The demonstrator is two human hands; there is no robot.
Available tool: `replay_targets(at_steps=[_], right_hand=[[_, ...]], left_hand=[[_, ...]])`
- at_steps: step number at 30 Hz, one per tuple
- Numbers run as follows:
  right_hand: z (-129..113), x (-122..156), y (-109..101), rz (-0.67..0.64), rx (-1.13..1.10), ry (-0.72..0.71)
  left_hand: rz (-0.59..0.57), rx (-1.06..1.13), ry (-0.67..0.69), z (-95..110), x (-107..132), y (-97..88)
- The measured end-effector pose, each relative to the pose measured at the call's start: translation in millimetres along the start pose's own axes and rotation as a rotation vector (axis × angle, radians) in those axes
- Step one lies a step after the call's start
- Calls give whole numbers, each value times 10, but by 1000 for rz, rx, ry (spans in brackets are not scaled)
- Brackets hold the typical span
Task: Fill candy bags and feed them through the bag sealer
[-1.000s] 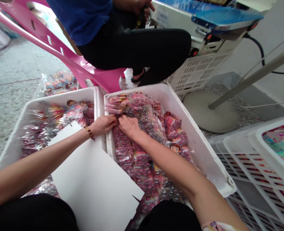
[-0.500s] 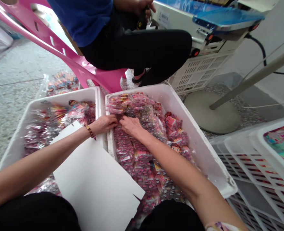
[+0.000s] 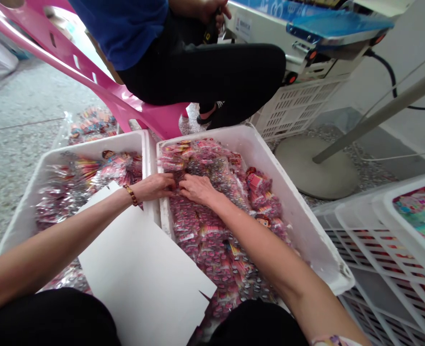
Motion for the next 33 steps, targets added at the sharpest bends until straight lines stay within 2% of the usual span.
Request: replay_targets(at_steps=[7, 13, 20, 26, 33], right_hand=[[-72, -36, 32, 7, 139, -31], [-50, -57, 33, 64, 135, 9], [-65, -39, 20, -22, 116, -19], [-125, -110, 24, -5, 137, 70], [-105, -129, 32, -16, 119, 63]], left_hand=[[10, 4, -1, 3, 12, -18], [8, -12, -10, 4, -4, -13], [25, 3, -9, -7, -4, 3], [86, -1, -44, -7, 9, -25], [74, 1, -62, -29, 16, -15]])
Point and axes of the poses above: each hand's wrist, its own x-axis away from the middle knuckle, its own y-axis out of the palm, z = x × y, the point moved 10 cm from there along -x, towards the middle knuckle, and after that the axes turned 10 degrees about -x, right-handed, at the moved point
